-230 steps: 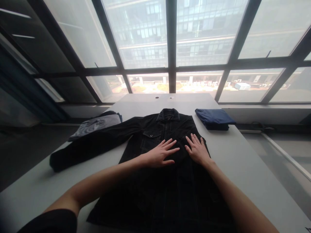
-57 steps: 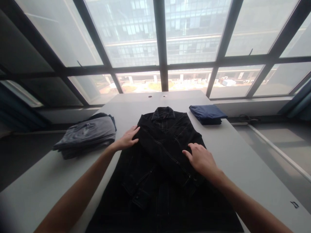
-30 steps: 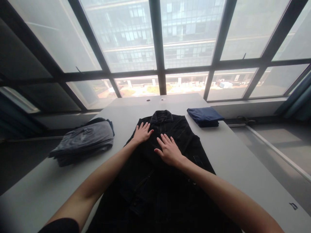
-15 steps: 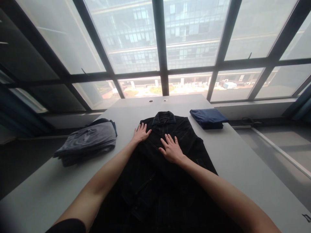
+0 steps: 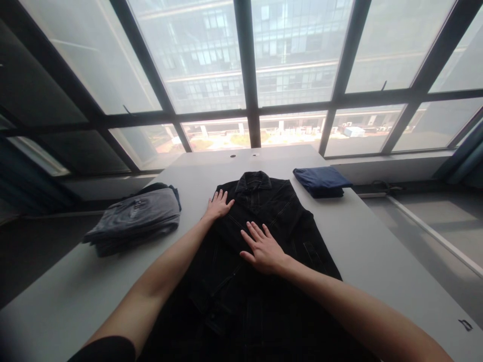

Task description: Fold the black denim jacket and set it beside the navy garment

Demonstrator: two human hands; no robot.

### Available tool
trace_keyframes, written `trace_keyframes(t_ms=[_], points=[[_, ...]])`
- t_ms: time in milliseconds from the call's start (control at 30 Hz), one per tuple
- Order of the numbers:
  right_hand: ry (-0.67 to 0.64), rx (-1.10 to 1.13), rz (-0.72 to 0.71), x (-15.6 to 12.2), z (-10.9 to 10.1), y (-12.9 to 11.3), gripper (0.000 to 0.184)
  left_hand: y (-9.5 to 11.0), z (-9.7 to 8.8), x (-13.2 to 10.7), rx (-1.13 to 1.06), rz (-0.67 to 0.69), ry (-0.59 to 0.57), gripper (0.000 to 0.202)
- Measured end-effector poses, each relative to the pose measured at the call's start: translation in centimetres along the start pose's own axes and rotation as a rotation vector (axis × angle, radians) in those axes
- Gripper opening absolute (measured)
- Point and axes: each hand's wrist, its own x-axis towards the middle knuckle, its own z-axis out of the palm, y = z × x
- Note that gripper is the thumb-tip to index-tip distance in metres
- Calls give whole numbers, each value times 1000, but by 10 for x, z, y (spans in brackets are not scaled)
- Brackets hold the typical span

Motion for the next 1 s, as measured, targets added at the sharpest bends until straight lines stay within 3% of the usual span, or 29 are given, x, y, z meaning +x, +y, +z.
trace_keyframes(t_ms=[133, 300, 533, 733, 1000], points=[[-27, -4, 6, -4, -1, 0, 76, 0, -1, 0, -9, 1, -2, 86], [49, -4, 54, -7, -1, -3, 72, 0, 0, -1, -14, 3, 4, 84], [-7, 24, 65, -6, -10, -4, 75, 1, 0, -2, -23, 2, 13, 82], [-120, 24, 50, -36, -25, -5, 85, 1, -2, -2, -17, 2, 8, 83], [-13, 29, 81, -68, -9, 0, 79, 1, -3, -3, -27, 3, 8, 85]])
